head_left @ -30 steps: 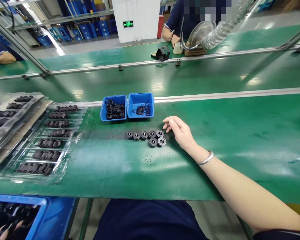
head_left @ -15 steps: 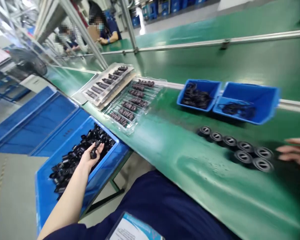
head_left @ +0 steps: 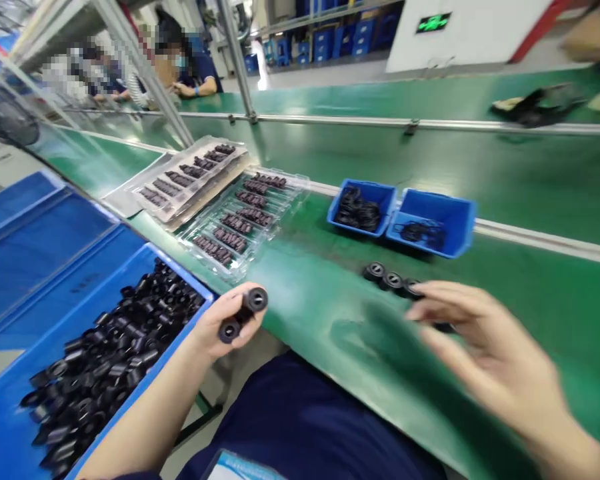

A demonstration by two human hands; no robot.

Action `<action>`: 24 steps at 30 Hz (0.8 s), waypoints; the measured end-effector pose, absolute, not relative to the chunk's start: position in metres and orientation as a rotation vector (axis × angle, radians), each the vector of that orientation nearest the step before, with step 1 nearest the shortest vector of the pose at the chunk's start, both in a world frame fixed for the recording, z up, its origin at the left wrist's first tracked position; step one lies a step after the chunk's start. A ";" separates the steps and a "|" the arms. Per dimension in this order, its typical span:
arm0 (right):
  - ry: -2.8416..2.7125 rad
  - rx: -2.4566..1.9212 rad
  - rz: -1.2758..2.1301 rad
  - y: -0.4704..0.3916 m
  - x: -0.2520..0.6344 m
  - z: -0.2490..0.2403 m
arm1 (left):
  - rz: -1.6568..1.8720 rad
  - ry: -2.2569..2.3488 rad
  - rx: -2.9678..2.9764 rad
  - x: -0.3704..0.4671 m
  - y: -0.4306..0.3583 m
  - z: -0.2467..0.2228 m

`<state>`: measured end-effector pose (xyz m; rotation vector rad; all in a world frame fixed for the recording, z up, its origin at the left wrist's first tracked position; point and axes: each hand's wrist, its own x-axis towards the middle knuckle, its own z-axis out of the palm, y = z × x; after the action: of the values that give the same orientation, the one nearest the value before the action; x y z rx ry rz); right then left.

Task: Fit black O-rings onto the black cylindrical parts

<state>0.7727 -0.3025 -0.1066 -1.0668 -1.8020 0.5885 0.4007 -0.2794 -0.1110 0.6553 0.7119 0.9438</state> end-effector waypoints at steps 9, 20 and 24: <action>-1.880 -0.920 0.710 -0.308 0.726 -0.102 | 0.503 0.552 0.806 0.530 -0.267 -0.112; -1.171 -1.060 1.263 -0.304 0.750 -0.115 | 0.488 0.597 0.437 0.537 -0.253 -0.115; -1.342 -1.137 1.046 -0.299 0.759 -0.113 | 0.438 0.559 0.438 0.536 -0.250 -0.117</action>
<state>0.7592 -0.2990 -0.1125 -1.1365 -1.3424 1.0459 0.5365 -0.2502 -0.1166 0.4379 0.5594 0.4379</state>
